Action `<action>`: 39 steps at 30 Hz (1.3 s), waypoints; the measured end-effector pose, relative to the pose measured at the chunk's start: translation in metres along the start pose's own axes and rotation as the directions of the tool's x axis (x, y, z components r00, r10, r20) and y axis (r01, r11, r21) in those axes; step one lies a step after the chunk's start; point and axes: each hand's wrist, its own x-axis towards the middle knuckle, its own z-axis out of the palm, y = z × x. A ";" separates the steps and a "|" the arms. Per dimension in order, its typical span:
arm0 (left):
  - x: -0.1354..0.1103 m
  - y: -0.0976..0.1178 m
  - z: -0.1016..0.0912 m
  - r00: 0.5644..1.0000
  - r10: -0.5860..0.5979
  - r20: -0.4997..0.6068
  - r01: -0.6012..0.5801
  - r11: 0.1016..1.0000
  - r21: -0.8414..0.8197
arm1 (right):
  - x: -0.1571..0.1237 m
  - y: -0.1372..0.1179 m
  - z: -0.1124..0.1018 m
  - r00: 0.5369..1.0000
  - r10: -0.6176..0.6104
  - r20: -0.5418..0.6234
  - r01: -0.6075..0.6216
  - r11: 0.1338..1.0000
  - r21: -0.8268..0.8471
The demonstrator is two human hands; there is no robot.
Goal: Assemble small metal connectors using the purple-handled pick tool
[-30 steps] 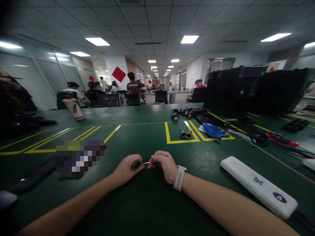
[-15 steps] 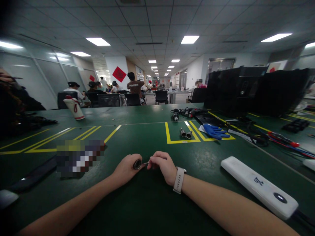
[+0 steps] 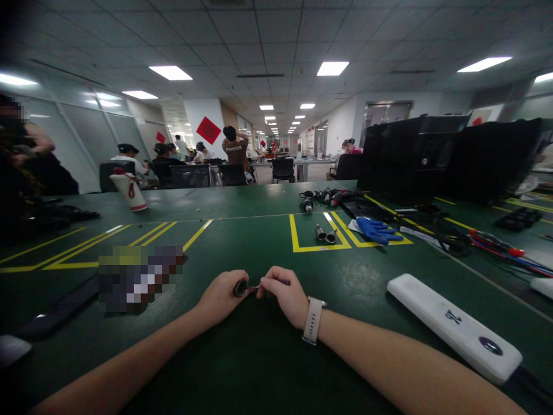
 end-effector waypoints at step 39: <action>0.002 0.005 -0.005 0.999 0.024 0.036 -0.019 0.990 -0.136 | 0.009 0.006 -0.006 0.994 0.094 0.055 -0.101 0.986 0.132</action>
